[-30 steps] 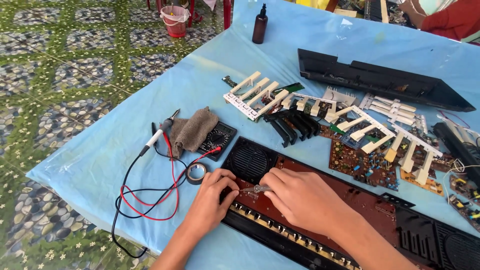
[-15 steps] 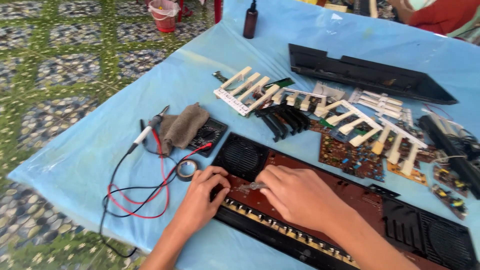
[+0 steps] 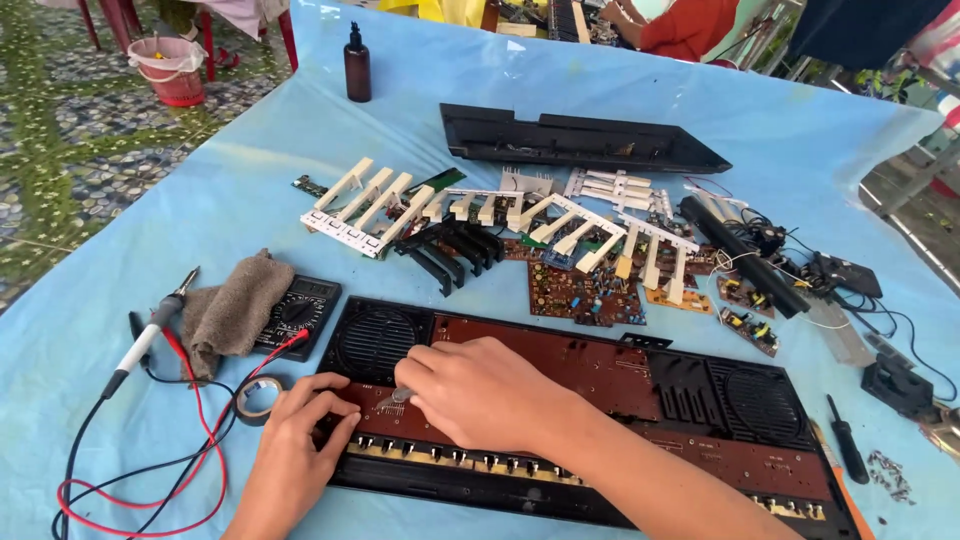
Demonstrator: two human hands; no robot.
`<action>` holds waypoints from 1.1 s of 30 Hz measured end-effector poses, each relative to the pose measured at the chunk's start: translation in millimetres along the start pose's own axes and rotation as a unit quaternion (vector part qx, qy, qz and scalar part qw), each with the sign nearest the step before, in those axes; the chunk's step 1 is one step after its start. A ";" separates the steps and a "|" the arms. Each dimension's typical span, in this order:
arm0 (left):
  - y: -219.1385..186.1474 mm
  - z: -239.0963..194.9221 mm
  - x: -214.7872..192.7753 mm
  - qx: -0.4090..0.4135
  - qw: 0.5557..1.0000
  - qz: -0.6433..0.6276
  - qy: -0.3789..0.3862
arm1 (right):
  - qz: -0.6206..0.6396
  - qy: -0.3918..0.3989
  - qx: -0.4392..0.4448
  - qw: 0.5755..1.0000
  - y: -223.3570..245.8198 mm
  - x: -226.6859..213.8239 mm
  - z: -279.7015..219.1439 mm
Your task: The person uses a screwdriver to work on the internal components of a disassembled electronic device, likely a television or monitor. They then pick up two speakers and place them onto the device's chassis, adjusting their positions.
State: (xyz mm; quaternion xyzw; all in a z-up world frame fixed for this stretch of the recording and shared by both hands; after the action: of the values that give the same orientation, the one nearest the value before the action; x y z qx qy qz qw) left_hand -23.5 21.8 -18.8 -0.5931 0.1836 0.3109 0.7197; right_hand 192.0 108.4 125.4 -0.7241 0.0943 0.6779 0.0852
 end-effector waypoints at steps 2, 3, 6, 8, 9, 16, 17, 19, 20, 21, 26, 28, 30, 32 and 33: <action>0.9 -1.9 0.1 0.014 1.000 0.002 -0.003 | 0.001 -0.004 0.001 1.000 0.1 -0.8 -0.4; 0.9 -1.5 0.5 0.031 1.000 0.003 -0.007 | 0.000 -0.007 0.004 1.000 -0.7 -2.0 -0.8; -3.0 -2.1 0.4 0.050 0.998 0.006 -0.026 | 0.064 0.035 0.035 0.997 4.3 -15.6 0.6; -3.4 -3.4 7.6 0.068 0.996 0.017 -0.055 | 0.116 0.059 0.066 0.989 2.3 -18.2 -0.4; -3.2 -5.3 7.5 0.094 0.992 0.031 -0.085 | 0.162 0.079 0.101 0.978 0.5 -19.8 2.4; -31.0 -15.3 -10.6 0.069 0.995 -0.022 -0.066 | 0.324 0.065 0.265 0.906 6.6 -13.8 6.0; -39.7 -14.4 -15.7 0.035 0.997 -0.041 -0.048 | 0.326 -0.012 0.250 0.912 2.4 -0.8 4.1; -47.1 -13.2 -20.0 -0.003 0.998 -0.061 -0.032 | 0.329 -0.085 0.229 0.912 -0.8 12.6 4.3; -46.0 -13.4 -19.3 -0.007 0.998 -0.065 -0.026 | 0.317 -0.083 0.224 0.918 0.7 12.9 6.8; -44.9 -13.0 -19.1 -0.009 0.997 -0.068 -0.021 | 0.306 -0.083 0.219 0.923 2.1 13.0 9.4; -42.1 -13.4 -15.9 -0.015 0.997 -0.072 -0.029 | 0.261 -0.085 0.185 0.944 6.3 10.1 20.5; -41.9 -12.8 -16.5 -0.015 0.997 -0.074 -0.029 | 0.246 -0.085 0.180 0.949 6.1 8.7 22.5; -42.5 -12.5 -17.2 -0.010 0.997 -0.077 -0.025 | 0.231 -0.080 0.175 0.954 6.5 5.4 22.7; -41.2 -11.3 -15.3 -0.007 0.997 -0.071 -0.030 | 0.218 -0.073 0.171 0.958 8.0 4.8 24.7; -40.5 -11.0 -14.6 -0.004 0.997 -0.064 -0.035 | 0.206 -0.067 0.167 0.962 9.1 4.7 25.8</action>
State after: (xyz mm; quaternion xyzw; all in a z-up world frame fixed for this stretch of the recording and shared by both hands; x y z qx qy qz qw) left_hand -6.2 3.7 17.9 -0.5952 0.1183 0.2853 0.7418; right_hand 165.1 105.9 119.1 -0.6176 0.3469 0.7024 0.0697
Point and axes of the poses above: each hand's wrist, its own z-axis towards the middle knuckle, its own x-axis out of the palm, y = z × x, the point moved 1 cm from there along z, towards the middle knuckle, and after that the axes turned 10 degrees about y, right-handed, at the moved point
